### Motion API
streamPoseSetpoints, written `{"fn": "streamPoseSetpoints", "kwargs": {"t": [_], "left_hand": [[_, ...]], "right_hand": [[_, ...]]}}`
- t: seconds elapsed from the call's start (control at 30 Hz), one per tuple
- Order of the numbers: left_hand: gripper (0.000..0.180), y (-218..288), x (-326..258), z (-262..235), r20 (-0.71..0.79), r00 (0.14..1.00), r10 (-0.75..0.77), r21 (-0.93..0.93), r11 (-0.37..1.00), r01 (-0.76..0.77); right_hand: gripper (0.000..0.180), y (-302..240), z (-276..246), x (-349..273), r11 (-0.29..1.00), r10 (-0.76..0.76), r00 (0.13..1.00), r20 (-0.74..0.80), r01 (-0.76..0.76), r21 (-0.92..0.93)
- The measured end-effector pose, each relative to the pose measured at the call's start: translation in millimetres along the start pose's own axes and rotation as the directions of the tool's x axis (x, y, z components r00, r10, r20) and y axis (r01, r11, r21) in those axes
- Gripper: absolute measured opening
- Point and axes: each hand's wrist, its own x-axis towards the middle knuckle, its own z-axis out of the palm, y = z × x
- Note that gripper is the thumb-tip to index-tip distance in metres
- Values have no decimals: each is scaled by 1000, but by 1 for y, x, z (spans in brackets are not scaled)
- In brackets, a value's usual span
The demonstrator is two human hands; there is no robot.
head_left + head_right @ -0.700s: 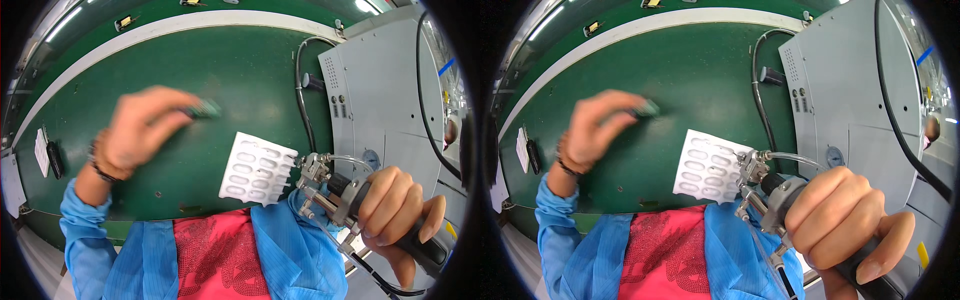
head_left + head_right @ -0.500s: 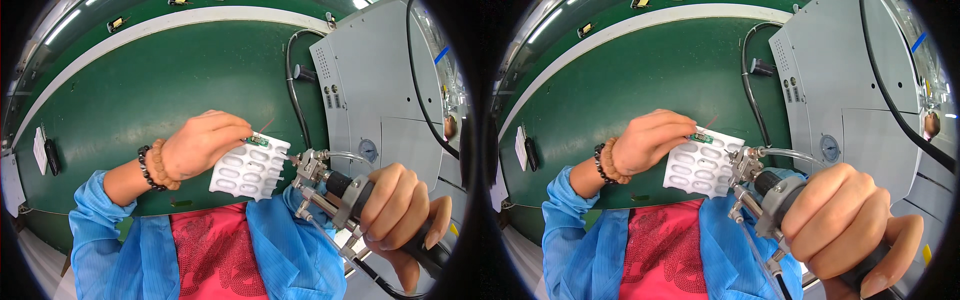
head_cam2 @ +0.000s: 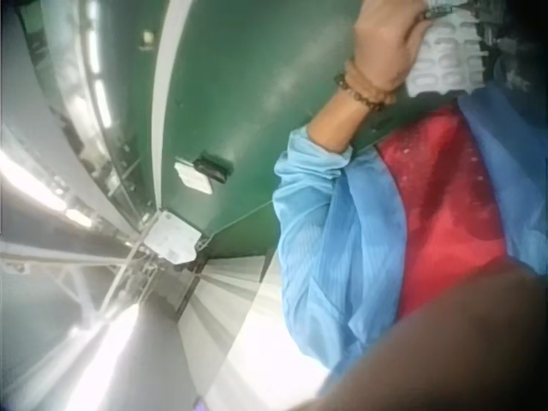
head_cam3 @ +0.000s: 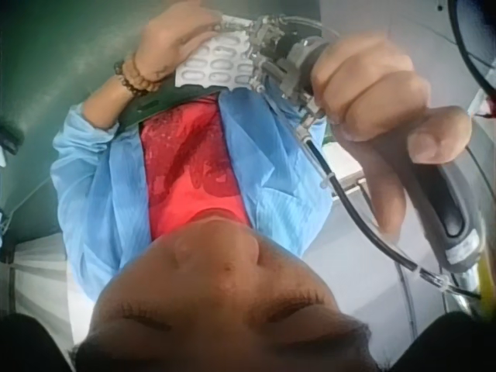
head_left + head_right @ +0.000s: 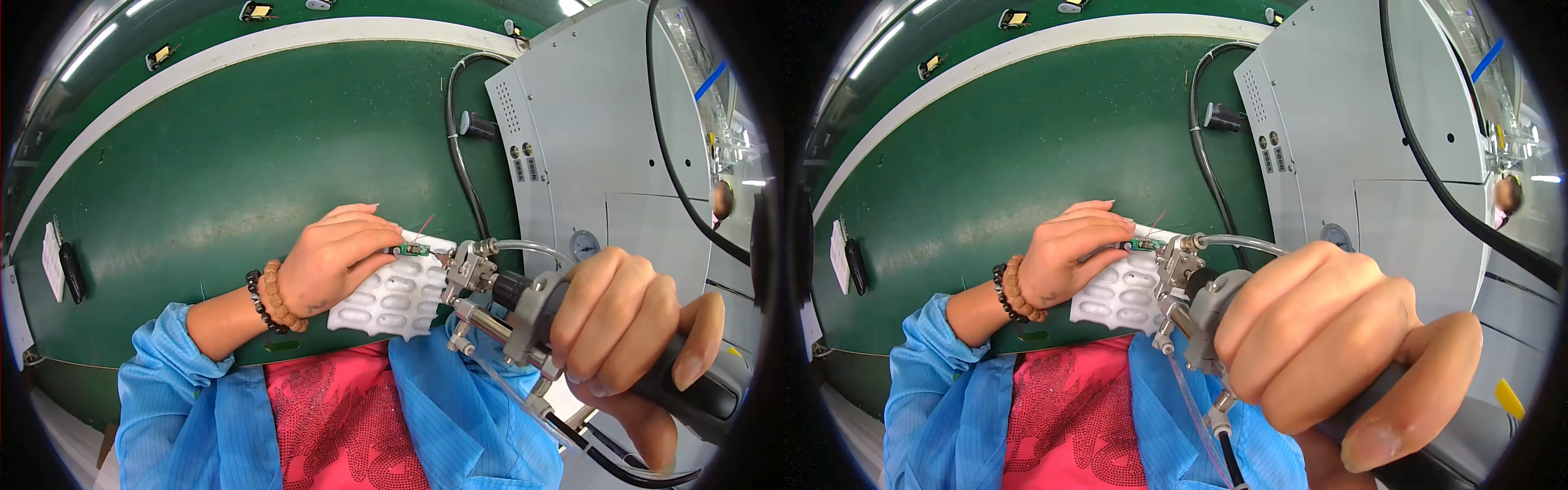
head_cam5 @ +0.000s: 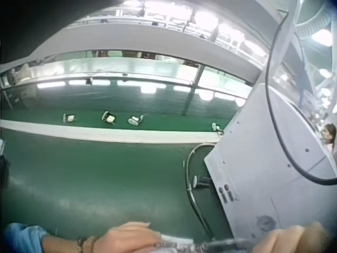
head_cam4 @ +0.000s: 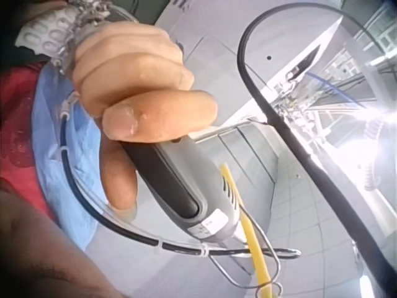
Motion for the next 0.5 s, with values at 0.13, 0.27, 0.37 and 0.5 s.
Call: {"fn": "streamPoseSetpoints", "kwargs": {"t": [0.13,0.27,0.37,0.5], "left_hand": [[32,-7,-6,4,-3,999,-45,18,999,45],[35,-7,-6,8,-32,999,-35,41,999,36],[37,-10,-9,10,-42,998,-41,30,999,42],[35,-14,-11,8,-58,998,-20,37,999,23]], "right_hand": [[53,9,4,-2,1000,26,999,33,-26,8],[57,19,8,3,996,77,992,103,-81,34],[62,29,6,12,988,116,976,185,-133,81],[53,37,11,-5,998,61,997,44,-61,-8]]}}
